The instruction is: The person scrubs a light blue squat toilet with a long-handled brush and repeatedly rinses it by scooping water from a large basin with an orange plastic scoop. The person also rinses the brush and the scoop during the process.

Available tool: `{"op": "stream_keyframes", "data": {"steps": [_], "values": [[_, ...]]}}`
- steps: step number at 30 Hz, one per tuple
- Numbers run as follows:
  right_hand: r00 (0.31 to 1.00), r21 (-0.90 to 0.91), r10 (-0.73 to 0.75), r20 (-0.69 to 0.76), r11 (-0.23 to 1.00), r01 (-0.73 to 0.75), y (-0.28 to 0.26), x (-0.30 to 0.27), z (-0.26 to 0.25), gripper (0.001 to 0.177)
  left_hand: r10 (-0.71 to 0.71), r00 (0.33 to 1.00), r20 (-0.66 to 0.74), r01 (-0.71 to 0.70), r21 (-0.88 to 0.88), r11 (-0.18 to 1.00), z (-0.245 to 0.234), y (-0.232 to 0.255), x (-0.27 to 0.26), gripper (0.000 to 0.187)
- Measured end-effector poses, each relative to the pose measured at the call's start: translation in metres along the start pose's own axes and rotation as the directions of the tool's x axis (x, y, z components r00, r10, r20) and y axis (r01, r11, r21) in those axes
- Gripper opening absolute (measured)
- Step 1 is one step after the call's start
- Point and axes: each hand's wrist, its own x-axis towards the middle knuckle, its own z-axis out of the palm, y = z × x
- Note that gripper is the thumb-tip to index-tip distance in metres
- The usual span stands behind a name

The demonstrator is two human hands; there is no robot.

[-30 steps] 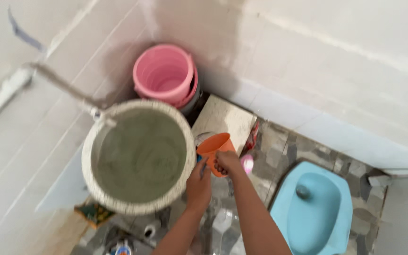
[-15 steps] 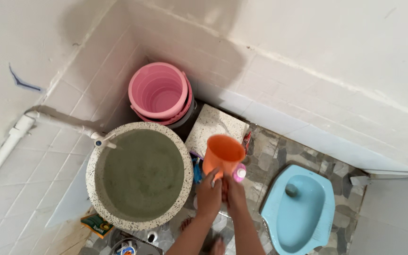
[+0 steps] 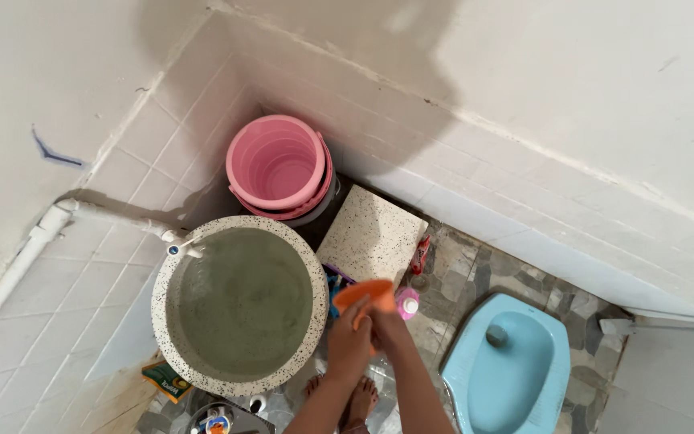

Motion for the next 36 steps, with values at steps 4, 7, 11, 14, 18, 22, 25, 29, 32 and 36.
{"op": "stream_keyframes", "data": {"steps": [4,7,11,14,18,22,25,29,32,36], "values": [[0.986,-0.222,-0.153,0.06,0.962,0.162,-0.078,0.068,0.027,0.036,-0.058,0.998,-0.039,0.054,-0.092,0.994,-0.008,0.001,0.01,0.048],[0.989,-0.2,-0.146,-0.037,0.97,0.136,-0.12,0.075,0.036,0.032,0.104,0.984,-0.143,-0.131,-0.192,0.973,-0.015,0.008,0.026,0.045],[0.987,0.128,-0.147,-0.06,0.98,0.154,-0.135,0.039,0.026,0.031,0.11,0.987,-0.115,-0.139,-0.287,0.948,-0.015,0.015,0.031,0.045],[0.973,0.336,-0.229,-0.037,0.914,0.229,-0.112,-0.002,0.016,0.034,0.069,0.993,-0.093,-0.091,-0.27,0.958,-0.008,0.016,0.025,0.046],[0.959,0.465,-0.281,-0.034,0.845,0.264,-0.066,-0.061,0.005,0.042,-0.004,0.998,-0.059,-0.007,-0.19,0.982,0.002,0.014,0.016,0.046],[0.992,0.457,-0.112,-0.059,0.881,0.127,-0.023,-0.104,-0.002,0.034,-0.024,1.0,-0.016,0.021,-0.158,0.987,0.011,0.008,0.009,0.049],[0.999,0.49,-0.024,-0.042,0.871,0.042,0.009,-0.113,-0.006,0.03,-0.037,0.999,0.034,0.041,-0.127,0.991,0.016,0.004,0.006,0.05],[0.998,0.507,0.062,0.009,0.86,-0.058,0.042,-0.076,-0.015,0.028,-0.008,0.997,0.08,0.017,-0.114,0.993,0.019,0.0,0.001,0.049],[0.996,0.466,0.068,0.05,0.881,-0.083,0.029,-0.012,-0.012,0.024,-0.048,0.997,0.065,0.052,-0.063,0.997,0.013,-0.001,0.002,0.05],[0.995,0.367,0.097,-0.032,0.927,-0.079,-0.056,0.072,0.002,0.012,0.041,0.999,0.018,-0.033,-0.334,0.942,0.003,-0.001,0.016,0.048]]}}
